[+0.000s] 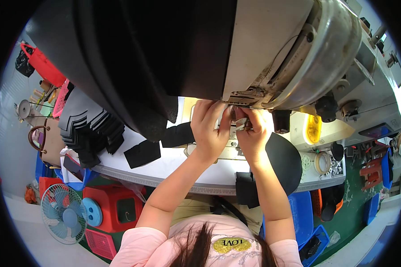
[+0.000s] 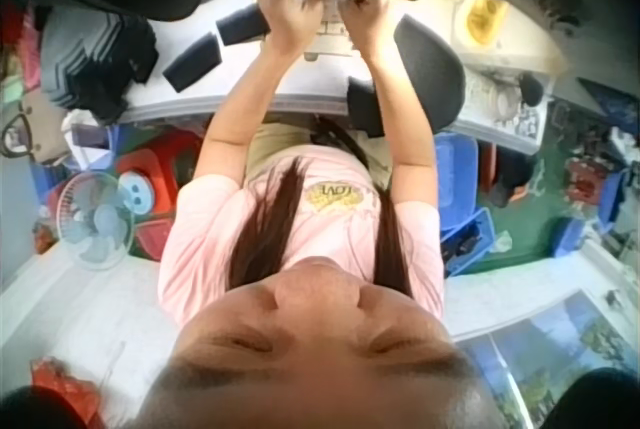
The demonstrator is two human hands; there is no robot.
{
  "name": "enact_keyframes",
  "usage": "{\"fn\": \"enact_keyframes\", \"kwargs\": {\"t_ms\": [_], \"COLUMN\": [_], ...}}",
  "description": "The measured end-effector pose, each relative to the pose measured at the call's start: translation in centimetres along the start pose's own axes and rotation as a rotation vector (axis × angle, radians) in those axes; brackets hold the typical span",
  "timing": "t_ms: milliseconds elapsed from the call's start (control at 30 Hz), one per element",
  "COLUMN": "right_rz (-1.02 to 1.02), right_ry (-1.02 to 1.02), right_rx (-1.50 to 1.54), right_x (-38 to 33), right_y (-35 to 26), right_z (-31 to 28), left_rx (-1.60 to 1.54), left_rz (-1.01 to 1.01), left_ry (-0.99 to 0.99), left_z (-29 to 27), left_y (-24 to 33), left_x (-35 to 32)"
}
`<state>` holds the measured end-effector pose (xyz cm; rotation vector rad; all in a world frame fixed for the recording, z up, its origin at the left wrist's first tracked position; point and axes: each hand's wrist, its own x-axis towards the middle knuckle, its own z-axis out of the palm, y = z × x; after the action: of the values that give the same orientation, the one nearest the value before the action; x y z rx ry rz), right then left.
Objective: The person stitches shoe pieces together using a sewing machine and trims threads with thread snips.
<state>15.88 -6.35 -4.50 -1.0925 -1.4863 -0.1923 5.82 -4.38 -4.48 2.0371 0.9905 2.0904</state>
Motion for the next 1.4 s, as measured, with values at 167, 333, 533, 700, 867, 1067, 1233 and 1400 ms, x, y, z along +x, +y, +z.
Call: {"fn": "enact_keyframes", "kwargs": {"t_ms": [167, 333, 533, 700, 867, 1067, 1233, 1400], "right_rz": [0.093, 0.23, 0.429, 0.474, 0.389, 0.382, 0.366, 0.249], "right_ry": [-0.21, -0.213, -0.406, -0.317, -0.283, -0.261, -0.274, -0.248], "right_rx": [0.267, 0.52, 0.553, 0.357, 0.352, 0.379, 0.356, 0.355], "right_x": [-1.3, -2.9, -1.5, -1.9, -2.6, -2.9, -3.0, -3.0], "right_y": [0.1, 1.2, 0.6, 0.6, 1.4, 1.6, 1.7, 2.0], "right_z": [-2.9, -4.6, -4.7, -3.2, -2.7, -2.6, -2.6, -2.2], "left_rx": [0.05, -0.227, -0.244, 0.144, -0.121, -0.081, -0.102, -0.099], "left_rz": [0.298, 0.121, -0.019, 0.03, -0.131, -0.108, -0.111, -0.107], "left_ry": [-0.209, -0.306, -0.324, -0.064, -0.095, -0.073, -0.037, -0.032], "left_z": [-2.8, -1.8, -2.3, -1.1, -0.3, -0.3, 0.0, 0.2], "left_y": [1.6, 2.2, 1.1, -0.8, -0.7, -0.9, -0.8, -1.0], "left_x": [-1.4, -1.3, -0.8, -1.2, -1.3, -1.3, -1.3, -1.4]}}
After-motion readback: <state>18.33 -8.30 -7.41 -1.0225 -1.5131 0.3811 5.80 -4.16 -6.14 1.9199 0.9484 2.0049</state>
